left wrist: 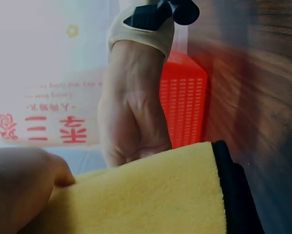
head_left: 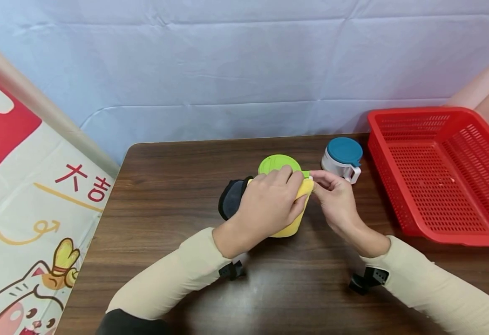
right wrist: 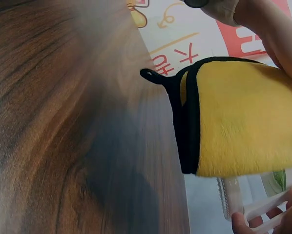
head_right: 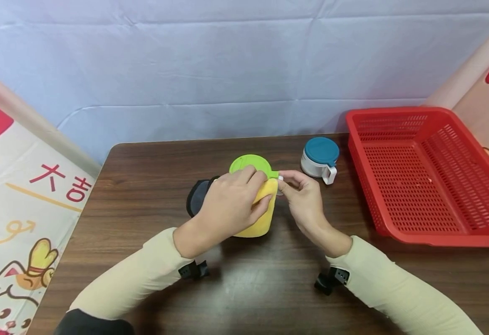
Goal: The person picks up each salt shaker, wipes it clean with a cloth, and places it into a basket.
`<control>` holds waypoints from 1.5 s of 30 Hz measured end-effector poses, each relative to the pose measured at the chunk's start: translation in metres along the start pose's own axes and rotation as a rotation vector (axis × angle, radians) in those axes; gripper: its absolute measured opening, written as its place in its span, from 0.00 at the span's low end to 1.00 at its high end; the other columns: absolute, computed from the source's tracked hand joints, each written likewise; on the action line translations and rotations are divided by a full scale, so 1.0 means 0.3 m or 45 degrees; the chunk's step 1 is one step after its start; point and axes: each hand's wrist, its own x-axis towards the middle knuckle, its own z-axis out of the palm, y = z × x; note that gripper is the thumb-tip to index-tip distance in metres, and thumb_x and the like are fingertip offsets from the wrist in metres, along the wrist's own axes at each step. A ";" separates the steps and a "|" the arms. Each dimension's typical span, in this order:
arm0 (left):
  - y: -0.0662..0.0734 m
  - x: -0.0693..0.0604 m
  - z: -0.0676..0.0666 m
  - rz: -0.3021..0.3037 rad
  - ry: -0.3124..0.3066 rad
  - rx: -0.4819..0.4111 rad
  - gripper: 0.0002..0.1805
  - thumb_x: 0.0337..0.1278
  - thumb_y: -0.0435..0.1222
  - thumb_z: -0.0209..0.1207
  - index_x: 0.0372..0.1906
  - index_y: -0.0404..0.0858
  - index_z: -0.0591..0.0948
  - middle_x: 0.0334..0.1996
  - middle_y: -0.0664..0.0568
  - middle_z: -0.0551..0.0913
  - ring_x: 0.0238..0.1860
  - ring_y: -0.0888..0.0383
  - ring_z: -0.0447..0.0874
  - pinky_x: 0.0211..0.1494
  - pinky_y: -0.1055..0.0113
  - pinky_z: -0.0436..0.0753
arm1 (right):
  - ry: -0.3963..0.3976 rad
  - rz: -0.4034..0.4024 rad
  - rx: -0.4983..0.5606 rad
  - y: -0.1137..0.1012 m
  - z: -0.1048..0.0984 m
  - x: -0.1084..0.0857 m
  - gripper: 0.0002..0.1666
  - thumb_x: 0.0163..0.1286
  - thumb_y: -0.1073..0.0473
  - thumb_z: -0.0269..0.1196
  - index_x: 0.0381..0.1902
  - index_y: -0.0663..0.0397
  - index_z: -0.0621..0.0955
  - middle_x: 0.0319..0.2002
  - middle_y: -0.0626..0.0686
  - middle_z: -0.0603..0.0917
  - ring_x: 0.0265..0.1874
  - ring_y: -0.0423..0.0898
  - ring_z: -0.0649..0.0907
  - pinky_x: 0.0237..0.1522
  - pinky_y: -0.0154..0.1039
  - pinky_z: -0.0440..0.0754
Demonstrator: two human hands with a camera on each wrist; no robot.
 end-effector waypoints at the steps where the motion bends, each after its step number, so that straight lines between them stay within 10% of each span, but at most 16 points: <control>1: 0.005 0.002 0.003 -0.013 0.005 0.022 0.12 0.66 0.43 0.58 0.41 0.38 0.81 0.28 0.52 0.76 0.21 0.59 0.74 0.24 0.68 0.76 | 0.005 -0.007 0.007 0.001 0.001 -0.001 0.09 0.72 0.73 0.62 0.47 0.65 0.83 0.35 0.40 0.88 0.34 0.35 0.86 0.39 0.30 0.85; 15: 0.047 0.013 0.026 -0.149 0.092 0.236 0.11 0.60 0.44 0.65 0.37 0.40 0.82 0.25 0.54 0.76 0.20 0.60 0.73 0.20 0.70 0.72 | 0.045 -0.039 -0.021 -0.014 0.024 -0.026 0.11 0.70 0.74 0.63 0.44 0.56 0.85 0.35 0.40 0.88 0.35 0.36 0.85 0.39 0.28 0.84; 24: 0.066 0.021 0.025 -0.188 0.014 0.346 0.09 0.57 0.44 0.67 0.33 0.44 0.82 0.24 0.57 0.74 0.21 0.62 0.73 0.20 0.72 0.71 | 0.064 -0.023 -0.041 -0.019 0.030 -0.038 0.10 0.70 0.73 0.64 0.45 0.58 0.85 0.35 0.40 0.88 0.33 0.36 0.84 0.39 0.30 0.84; 45: 0.051 0.025 -0.001 -0.172 -0.002 0.360 0.10 0.56 0.44 0.67 0.33 0.43 0.82 0.23 0.56 0.73 0.21 0.62 0.73 0.20 0.72 0.71 | 0.103 -0.074 -0.129 -0.029 0.047 -0.031 0.13 0.69 0.73 0.65 0.50 0.73 0.82 0.35 0.37 0.88 0.33 0.36 0.85 0.39 0.29 0.85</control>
